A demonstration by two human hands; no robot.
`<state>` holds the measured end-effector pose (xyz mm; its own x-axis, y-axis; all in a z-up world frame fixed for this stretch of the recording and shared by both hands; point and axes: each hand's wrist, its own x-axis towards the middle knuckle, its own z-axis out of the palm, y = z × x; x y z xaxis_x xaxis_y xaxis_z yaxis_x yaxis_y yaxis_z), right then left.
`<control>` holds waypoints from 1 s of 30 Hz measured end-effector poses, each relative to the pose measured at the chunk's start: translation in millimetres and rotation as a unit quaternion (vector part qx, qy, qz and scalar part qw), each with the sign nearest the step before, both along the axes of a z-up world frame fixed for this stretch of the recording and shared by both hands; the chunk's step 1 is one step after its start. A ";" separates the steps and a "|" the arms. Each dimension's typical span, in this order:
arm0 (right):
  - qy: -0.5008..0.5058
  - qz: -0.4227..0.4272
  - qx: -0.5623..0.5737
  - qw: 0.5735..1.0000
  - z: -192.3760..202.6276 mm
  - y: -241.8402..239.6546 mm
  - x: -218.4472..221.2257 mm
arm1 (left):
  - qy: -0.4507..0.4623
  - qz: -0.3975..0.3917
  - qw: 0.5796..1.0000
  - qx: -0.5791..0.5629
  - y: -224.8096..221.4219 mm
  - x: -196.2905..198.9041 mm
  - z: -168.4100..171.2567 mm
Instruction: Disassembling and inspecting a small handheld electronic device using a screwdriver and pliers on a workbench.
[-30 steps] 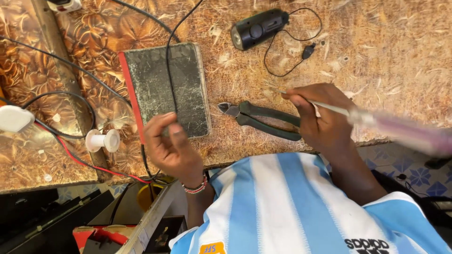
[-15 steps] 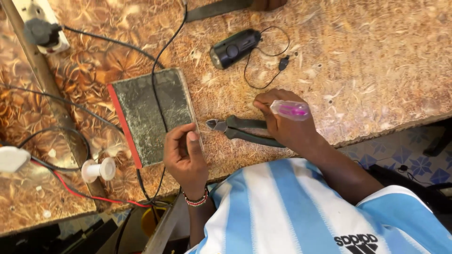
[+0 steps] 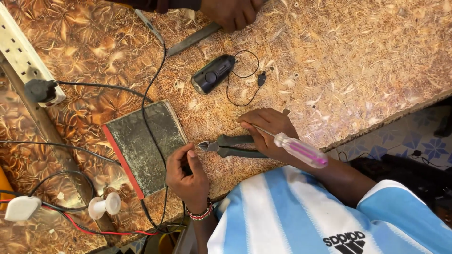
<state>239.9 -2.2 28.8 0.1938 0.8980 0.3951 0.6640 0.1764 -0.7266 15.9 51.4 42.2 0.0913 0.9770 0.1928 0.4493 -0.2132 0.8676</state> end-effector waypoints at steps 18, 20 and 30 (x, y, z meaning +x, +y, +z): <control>0.032 -0.007 -0.090 0.995 -1.5 5.4 3.1 | -0.007 0.040 0.999 0.008 1.3 5.1 4.8; 0.003 -0.003 -0.075 0.997 8.7 6.6 3.1 | -0.022 0.025 0.999 0.014 2.7 6.2 6.3; -0.033 -0.010 -0.082 0.996 8.5 7.9 1.3 | -0.025 0.029 0.999 0.038 4.2 6.1 3.2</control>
<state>241.2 5.6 37.3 0.1912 0.9475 0.2562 0.7129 0.0454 -0.6998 22.0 55.5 45.4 0.0230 0.9629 0.2687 0.4195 -0.2533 0.8717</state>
